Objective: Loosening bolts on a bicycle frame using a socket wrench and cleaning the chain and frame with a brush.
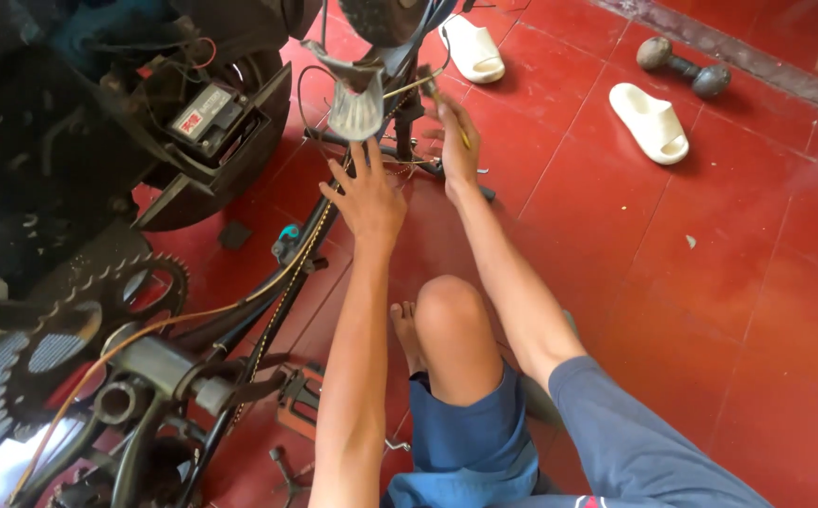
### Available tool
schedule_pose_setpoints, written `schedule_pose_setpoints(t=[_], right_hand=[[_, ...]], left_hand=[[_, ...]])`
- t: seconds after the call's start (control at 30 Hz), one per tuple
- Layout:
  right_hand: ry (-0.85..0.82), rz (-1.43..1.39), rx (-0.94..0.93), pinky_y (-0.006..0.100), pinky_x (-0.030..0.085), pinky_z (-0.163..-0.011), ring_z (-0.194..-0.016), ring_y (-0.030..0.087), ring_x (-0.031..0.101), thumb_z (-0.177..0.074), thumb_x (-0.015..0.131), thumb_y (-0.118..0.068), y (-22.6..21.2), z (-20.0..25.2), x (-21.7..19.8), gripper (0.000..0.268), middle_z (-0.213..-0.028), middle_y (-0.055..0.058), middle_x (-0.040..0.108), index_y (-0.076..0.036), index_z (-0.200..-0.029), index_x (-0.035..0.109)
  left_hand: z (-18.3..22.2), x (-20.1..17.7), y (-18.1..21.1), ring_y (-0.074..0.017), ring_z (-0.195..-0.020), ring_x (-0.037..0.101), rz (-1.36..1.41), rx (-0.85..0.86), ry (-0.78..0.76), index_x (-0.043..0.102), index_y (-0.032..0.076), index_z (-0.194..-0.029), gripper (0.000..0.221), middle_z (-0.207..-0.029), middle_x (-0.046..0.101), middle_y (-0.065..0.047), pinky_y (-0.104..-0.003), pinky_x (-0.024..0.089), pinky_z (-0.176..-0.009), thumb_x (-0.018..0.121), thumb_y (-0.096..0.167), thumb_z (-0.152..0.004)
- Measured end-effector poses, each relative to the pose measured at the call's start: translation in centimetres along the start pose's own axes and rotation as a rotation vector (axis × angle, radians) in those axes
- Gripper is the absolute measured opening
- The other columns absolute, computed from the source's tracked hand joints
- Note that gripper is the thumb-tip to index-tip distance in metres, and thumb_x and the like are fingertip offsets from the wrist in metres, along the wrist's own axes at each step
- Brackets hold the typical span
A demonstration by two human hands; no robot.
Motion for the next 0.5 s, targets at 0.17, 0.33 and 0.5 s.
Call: schedule_pose_setpoints(t=[0.17, 0.33, 0.5], right_hand=[[-0.066, -0.030, 0.019, 0.030, 0.065, -0.061, -0.078, 0.021, 0.076, -0.096, 0.067, -0.043, 2.0, -1.6, 0.3, 0.044, -0.114, 0.012, 0.075, -0.019, -0.133, 0.068], [-0.273, -0.144, -0.015, 0.033, 0.053, -0.053, -0.059, 0.023, 0.072, -0.091, 0.061, -0.036, 1.5, 5.3, 1.8, 0.035, -0.073, 0.013, 0.075, -0.010, -0.104, 0.081], [-0.052, -0.346, 0.250, 0.041, 0.067, -0.069, -0.074, 0.030, 0.079, -0.094, 0.066, -0.034, 6.7, 2.8, -2.7, 0.030, -0.093, 0.014, 0.078, -0.007, -0.106, 0.069]], left_hand=[[0.3, 0.3, -0.4, -0.0460, -0.145, 0.038, -0.136, 0.051, 0.005, 0.026, 0.019, -0.162, 0.090, -0.166, 0.026, -0.008, -0.068, 0.035, -0.113, 0.077, 0.026, -0.088], [-0.1, -0.4, -1.9, -0.0425, -0.141, 0.046, -0.056, 0.091, 0.033, 0.037, 0.017, -0.157, 0.078, -0.161, 0.034, -0.012, -0.061, 0.043, -0.112, 0.075, 0.018, -0.089], [1.9, -2.5, -7.2, -0.0428, -0.133, 0.054, 0.225, 0.002, 0.141, 0.042, 0.007, -0.153, 0.061, -0.143, 0.053, -0.017, -0.063, 0.045, -0.107, 0.059, 0.018, -0.096]])
Point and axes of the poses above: each hand's wrist, its own z-axis away from the middle knuckle, its own x-axis out of the palm, y = z × x, the point moved 10 cm from there along -z, towards the middle knuckle
